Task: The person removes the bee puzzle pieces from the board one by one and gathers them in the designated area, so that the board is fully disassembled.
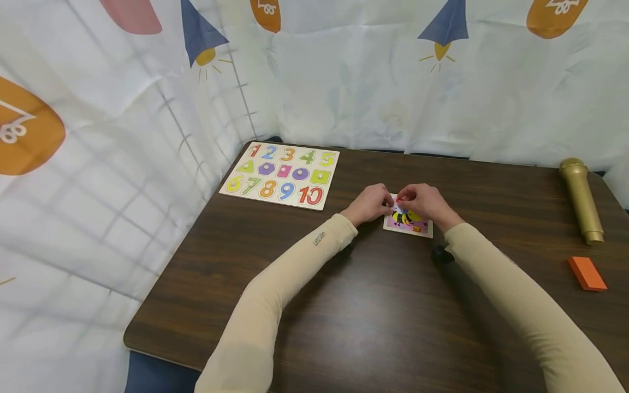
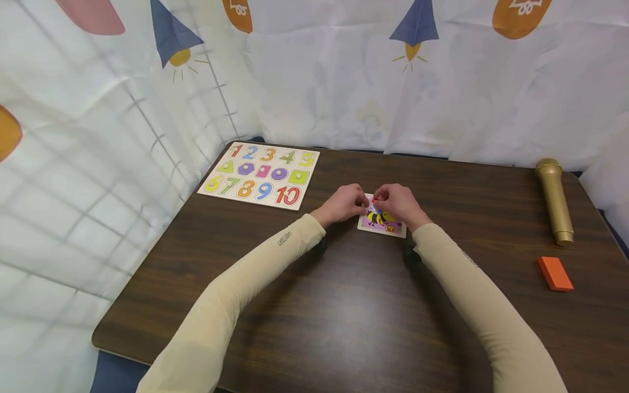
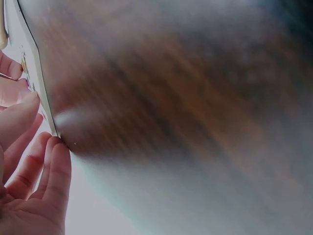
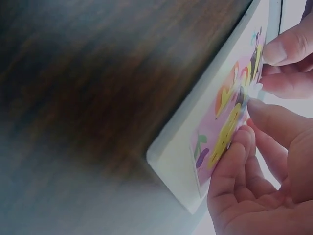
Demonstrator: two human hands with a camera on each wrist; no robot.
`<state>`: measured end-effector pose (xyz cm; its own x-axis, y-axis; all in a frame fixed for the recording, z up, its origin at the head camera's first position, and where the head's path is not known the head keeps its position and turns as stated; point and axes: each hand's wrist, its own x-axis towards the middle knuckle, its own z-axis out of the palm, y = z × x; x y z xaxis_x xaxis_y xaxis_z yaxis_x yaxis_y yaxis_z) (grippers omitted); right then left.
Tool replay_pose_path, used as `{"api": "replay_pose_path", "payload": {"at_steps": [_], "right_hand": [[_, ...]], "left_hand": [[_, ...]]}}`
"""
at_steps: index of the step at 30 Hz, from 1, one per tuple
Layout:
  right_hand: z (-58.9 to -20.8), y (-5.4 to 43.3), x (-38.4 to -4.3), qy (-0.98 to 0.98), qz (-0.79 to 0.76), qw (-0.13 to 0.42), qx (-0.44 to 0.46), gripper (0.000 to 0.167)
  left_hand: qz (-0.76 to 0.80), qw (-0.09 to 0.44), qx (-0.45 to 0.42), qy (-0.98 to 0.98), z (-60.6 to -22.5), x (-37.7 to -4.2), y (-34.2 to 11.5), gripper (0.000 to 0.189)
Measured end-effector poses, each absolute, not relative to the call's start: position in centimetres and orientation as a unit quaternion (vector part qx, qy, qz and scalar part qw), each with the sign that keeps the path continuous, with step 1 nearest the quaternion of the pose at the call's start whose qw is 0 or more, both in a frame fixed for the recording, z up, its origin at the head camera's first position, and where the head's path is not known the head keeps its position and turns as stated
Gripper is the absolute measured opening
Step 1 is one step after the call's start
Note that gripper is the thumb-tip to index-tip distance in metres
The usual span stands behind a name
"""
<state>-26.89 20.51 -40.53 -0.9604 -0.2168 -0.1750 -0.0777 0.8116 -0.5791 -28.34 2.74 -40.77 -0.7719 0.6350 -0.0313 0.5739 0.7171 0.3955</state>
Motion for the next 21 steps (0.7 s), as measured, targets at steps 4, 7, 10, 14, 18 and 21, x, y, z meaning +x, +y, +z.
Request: {"api": "replay_pose_path", "payload": {"at_steps": [4,7,10,14,18,21], "right_hand": [[-40.55,20.54,-26.99,0.944,-0.295,0.12,-0.08,0.023],[-40.57,20.56,-27.01,0.945,-0.293,0.118,-0.082,0.026],[-40.64,20.57,-27.0,0.946,-0.289,0.115,-0.087,0.029],[-40.73,20.64,-26.99,0.948,-0.281,0.114,-0.101,0.029],[-40.67,20.63,-27.02,0.947,-0.279,0.117,-0.106,0.025],[-40.57,20.65,-27.0,0.947,-0.278,0.119,-0.111,0.023]], "left_hand": [[0.183,0.082,0.325,0.924,-40.71,-28.27,2.78,0.019],[0.181,0.081,0.326,0.924,-40.62,-28.25,2.82,0.018],[0.178,0.08,0.33,0.924,-40.61,-28.25,2.8,0.017],[0.178,0.074,0.338,0.921,-40.87,-28.36,2.71,0.015],[0.187,0.07,0.342,0.918,-41.02,-28.42,2.59,0.014],[0.19,0.069,0.338,0.919,-40.97,-28.38,2.61,0.014]]}}
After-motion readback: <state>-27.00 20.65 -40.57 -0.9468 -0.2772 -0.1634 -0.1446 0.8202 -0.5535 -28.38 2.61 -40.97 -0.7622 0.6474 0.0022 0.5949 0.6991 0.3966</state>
